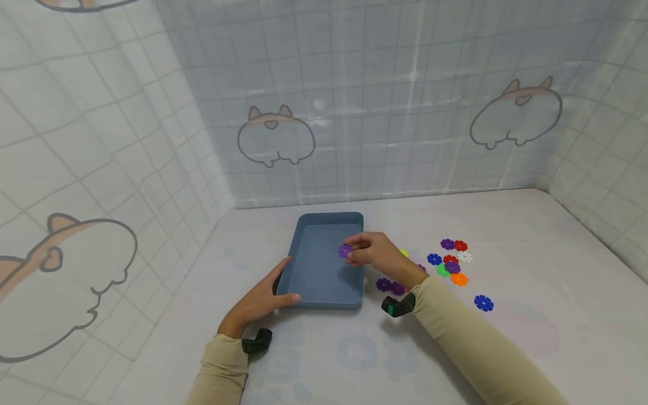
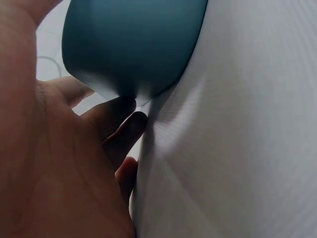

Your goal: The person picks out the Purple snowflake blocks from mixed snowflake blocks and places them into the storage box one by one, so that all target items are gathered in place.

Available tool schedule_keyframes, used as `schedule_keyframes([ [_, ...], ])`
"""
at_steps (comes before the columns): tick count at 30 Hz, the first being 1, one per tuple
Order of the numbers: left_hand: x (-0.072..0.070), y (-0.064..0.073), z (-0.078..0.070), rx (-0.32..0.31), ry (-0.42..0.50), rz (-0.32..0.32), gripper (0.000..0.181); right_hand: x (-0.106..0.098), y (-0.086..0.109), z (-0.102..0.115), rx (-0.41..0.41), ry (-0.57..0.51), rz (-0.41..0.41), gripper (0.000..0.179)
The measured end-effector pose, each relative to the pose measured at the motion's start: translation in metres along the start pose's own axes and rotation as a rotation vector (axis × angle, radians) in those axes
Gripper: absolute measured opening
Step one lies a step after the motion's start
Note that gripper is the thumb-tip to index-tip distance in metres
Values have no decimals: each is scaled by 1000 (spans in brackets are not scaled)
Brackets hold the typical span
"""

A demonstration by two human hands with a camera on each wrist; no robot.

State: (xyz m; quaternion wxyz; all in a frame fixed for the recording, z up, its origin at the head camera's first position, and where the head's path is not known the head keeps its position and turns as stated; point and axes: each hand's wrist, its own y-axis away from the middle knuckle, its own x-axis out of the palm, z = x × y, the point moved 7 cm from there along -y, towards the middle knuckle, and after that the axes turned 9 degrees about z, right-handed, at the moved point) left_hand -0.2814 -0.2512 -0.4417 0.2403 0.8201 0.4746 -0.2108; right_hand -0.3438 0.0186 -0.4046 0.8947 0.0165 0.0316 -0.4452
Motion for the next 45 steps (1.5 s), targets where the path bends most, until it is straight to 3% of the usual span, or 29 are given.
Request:
schedule_keyframes([
  [11, 0, -3, -3, 3, 5, -3, 98, 18, -18, 7, -9, 19, 93, 35],
  [21, 2, -4, -2, 4, 9, 0, 97, 33, -32, 5, 37, 138, 188, 35],
  [45, -1, -2, 2, -12, 12, -8, 95, 48, -54, -4, 126, 216, 190, 31],
])
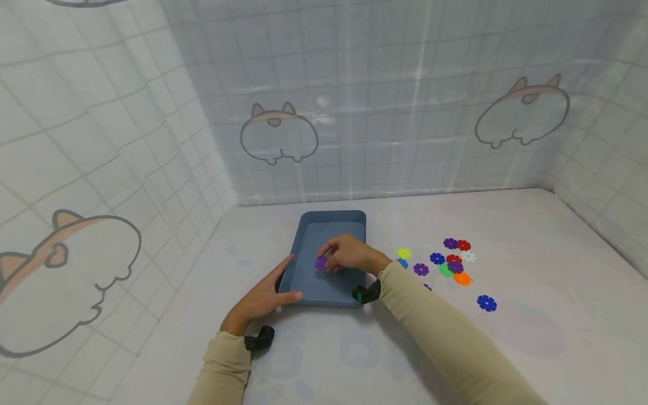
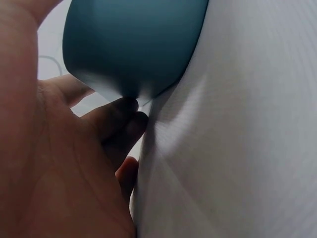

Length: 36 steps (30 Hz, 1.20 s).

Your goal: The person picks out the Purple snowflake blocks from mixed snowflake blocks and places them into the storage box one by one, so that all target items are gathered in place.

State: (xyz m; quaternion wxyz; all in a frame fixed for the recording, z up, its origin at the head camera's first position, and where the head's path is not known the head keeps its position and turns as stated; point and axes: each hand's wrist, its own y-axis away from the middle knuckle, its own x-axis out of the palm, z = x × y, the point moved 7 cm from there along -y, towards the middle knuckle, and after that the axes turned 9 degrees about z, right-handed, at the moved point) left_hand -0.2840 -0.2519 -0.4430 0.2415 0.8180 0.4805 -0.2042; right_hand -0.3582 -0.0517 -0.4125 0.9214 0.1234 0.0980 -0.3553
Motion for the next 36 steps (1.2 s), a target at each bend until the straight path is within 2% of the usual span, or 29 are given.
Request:
schedule_keyframes([
  [17, 2, 1, 0, 9, -13, 3, 95, 16, -15, -2, 18, 61, 95, 26],
  [24, 1, 2, -1, 15, -9, 10, 96, 22, -19, 3, 20, 213, 125, 23],
  [32, 0, 0, -6, 73, -31, 24, 99, 25, -21, 6, 25, 219, 139, 25],
  [36, -1, 0, -5, 81, -41, 25, 101, 25, -22, 6, 27, 241, 139, 27],
])
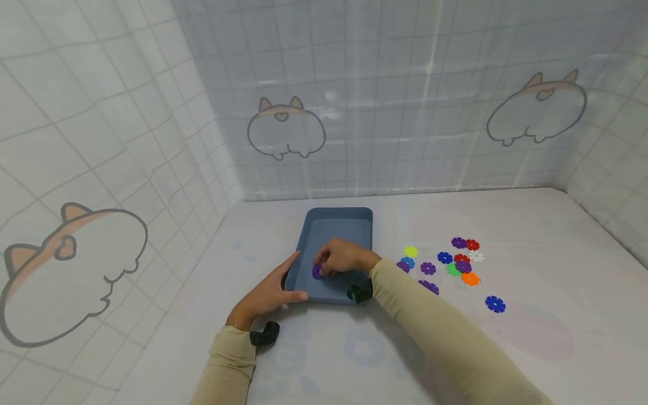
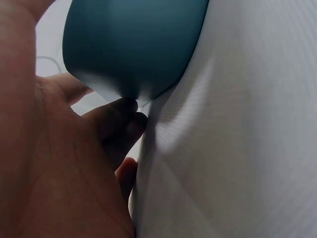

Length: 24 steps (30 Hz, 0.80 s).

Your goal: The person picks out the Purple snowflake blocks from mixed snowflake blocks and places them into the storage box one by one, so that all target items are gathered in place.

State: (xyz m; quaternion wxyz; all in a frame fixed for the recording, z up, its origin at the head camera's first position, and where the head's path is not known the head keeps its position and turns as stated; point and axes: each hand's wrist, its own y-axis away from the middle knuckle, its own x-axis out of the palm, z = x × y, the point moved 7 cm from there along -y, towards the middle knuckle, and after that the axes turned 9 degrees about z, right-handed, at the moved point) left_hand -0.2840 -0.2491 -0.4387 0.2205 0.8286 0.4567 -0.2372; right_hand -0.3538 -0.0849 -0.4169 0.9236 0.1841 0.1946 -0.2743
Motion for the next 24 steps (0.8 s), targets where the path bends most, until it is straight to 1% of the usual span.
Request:
schedule_keyframes([
  [4, 1, 0, 1, -7, -5, -2, 101, 1, 1, -1, 5, 24, 2, 30],
  [10, 1, 1, -1, -14, 4, -8, 100, 1, 1, 0, -5, 24, 2, 30],
  [17, 2, 1, 2, -27, 14, -13, 99, 1, -2, 1, -36, 100, -6, 29],
  [24, 2, 0, 3, -34, 10, -17, 98, 2, -2, 2, -44, 132, 1, 29],
])
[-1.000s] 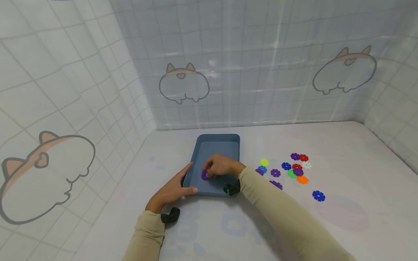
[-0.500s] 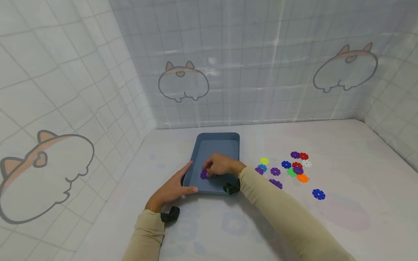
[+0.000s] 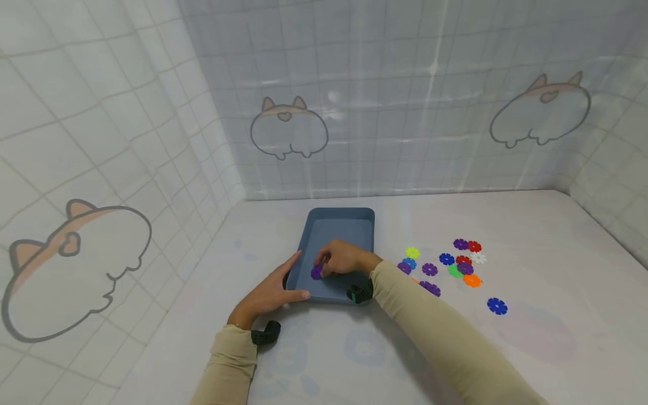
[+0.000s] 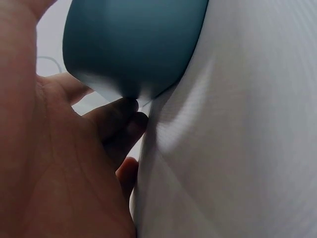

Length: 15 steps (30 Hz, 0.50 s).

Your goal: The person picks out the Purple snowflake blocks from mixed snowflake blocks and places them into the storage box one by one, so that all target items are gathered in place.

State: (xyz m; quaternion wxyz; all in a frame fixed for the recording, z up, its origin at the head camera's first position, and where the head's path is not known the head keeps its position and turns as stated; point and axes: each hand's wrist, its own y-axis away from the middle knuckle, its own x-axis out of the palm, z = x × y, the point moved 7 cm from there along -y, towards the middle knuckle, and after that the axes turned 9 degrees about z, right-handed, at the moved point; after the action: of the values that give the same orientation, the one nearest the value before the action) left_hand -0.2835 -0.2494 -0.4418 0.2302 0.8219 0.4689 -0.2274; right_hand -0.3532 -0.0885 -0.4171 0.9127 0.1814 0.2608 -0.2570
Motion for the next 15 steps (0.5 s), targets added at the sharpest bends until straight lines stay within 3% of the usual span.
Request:
schedule_keyframes([
  [15, 0, 2, -5, 4, -5, 1, 100, 1, -1, -4, 9, 6, 3, 23],
])
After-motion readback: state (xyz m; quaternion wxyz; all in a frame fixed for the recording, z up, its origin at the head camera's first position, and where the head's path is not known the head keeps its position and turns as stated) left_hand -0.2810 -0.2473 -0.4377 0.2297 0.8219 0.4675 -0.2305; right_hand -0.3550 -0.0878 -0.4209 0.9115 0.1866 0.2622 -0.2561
